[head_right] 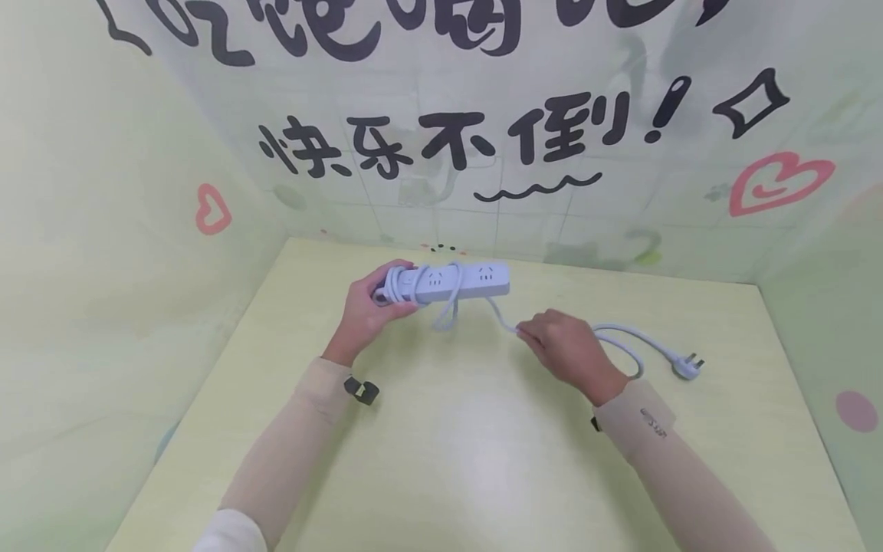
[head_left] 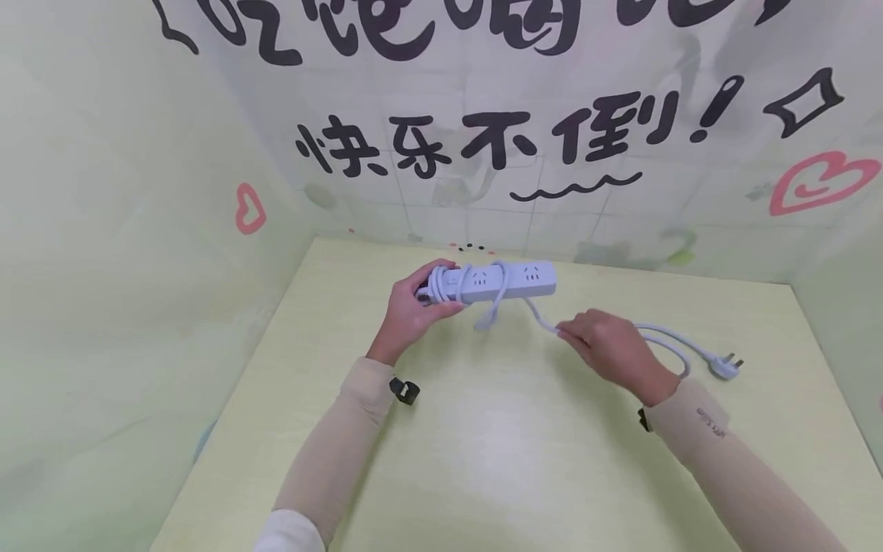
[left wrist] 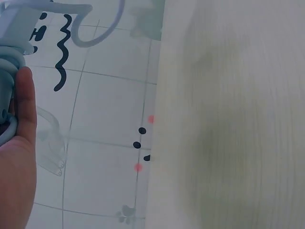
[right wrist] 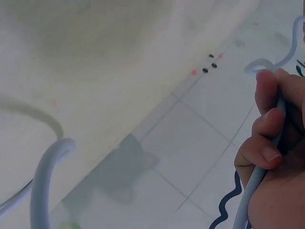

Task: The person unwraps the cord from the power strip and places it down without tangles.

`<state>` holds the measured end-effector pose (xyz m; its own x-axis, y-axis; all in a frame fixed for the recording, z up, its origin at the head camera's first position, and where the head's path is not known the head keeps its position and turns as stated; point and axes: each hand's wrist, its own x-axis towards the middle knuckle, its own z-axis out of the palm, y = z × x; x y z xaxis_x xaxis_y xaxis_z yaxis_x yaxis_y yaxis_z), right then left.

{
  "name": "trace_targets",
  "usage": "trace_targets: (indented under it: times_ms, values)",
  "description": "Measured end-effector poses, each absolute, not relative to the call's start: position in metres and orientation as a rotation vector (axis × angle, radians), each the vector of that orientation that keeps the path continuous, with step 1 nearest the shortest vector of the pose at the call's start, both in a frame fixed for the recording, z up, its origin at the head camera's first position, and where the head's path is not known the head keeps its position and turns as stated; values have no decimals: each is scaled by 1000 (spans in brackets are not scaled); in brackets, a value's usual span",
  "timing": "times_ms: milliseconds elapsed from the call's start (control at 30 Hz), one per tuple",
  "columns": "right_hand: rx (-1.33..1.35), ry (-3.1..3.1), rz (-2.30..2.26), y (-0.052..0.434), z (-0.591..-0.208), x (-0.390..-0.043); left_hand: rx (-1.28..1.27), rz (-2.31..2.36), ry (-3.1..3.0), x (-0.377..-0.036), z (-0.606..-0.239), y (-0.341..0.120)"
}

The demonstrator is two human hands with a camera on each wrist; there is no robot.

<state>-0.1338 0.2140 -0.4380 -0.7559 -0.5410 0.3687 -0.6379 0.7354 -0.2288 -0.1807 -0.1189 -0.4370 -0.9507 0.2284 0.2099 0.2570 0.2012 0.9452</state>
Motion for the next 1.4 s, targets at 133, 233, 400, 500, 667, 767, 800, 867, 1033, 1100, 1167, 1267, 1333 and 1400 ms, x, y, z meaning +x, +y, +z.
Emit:
trace_targets:
  times_ms: [133,233,400,500,667,767,800,867,1033,1100,1167,1267,1333,1400]
  values:
    - [1083,-2530,511,205,-436,-114,-490,-1931,-2393,-185,-439,-119]
    - [1149,-2370,577,201,-422,-107,-481,-1964,-2386,-188,-443,-121]
    - [1131,-2082,741,201,-384,-103,-441,-1973,-2392,-190,-449,-123]
    - [1047,-1933,838,202,-361,-105,-432,-1971,-2416,-190,-450,-127]
    - [785,-1872,896,215,-336,-123,-436,-1936,-2496,-186,-451,-131]
    - [619,-1962,853,232,-335,-140,-447,-1911,-2528,-181,-450,-133]
    - [573,-1998,833,238,-338,-146,-453,-1907,-2531,-180,-449,-133]
    - [498,-2071,784,250,-346,-155,-469,-1908,-2527,-178,-447,-134]
    - [418,-2236,698,274,-376,-171,-514,-1934,-2521,-175,-442,-133]
    - [398,-2296,684,281,-389,-175,-530,-1941,-2523,-174,-440,-133]
    - [370,-2354,676,289,-400,-177,-550,-1935,-2528,-174,-439,-134]
    - [295,-2443,683,300,-411,-180,-596,-1925,-2534,-174,-436,-134]
    - [219,-2517,696,308,-417,-181,-628,-1917,-2543,-173,-433,-135]
    - [128,-2606,709,316,-421,-181,-648,-1922,-2540,-172,-430,-135]
